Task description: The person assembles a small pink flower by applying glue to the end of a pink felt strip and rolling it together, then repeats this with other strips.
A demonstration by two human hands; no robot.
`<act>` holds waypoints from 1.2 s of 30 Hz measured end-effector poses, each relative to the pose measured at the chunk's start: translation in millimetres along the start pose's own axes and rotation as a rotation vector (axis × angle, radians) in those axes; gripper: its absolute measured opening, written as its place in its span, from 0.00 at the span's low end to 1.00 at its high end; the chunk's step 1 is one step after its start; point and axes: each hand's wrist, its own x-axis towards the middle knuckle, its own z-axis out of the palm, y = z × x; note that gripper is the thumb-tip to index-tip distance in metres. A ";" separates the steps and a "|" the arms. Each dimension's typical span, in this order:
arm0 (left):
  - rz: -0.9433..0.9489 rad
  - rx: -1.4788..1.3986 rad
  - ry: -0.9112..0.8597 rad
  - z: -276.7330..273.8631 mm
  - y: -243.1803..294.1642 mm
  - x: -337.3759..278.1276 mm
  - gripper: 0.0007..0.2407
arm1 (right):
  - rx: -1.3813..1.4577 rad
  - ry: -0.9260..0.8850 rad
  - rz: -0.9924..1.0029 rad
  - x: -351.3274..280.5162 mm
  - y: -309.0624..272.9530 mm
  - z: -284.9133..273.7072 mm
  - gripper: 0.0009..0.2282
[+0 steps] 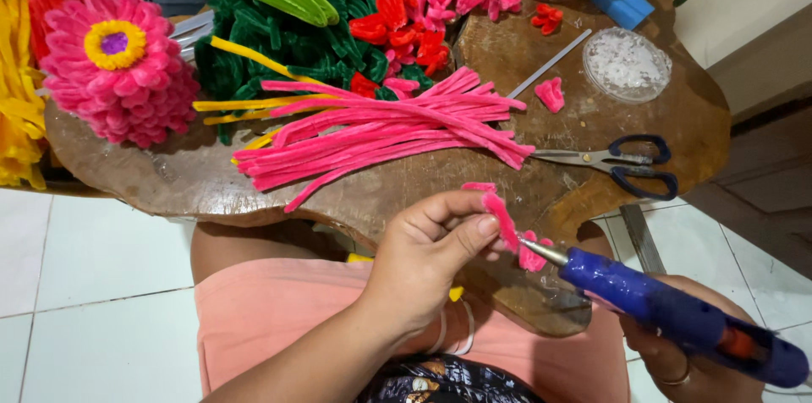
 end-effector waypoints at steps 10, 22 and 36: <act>-0.042 0.083 0.069 3.1 7.3 3.1 0.08 | 0.091 0.049 0.008 -2.4 -11.8 4.2 0.16; 0.097 -0.069 0.019 -9.5 15.9 9.6 0.07 | 0.161 0.317 0.221 136.5 142.7 -81.6 0.19; -0.166 0.233 0.014 -63.7 -27.3 33.1 0.04 | -0.324 0.500 0.046 255.4 176.0 -45.1 0.17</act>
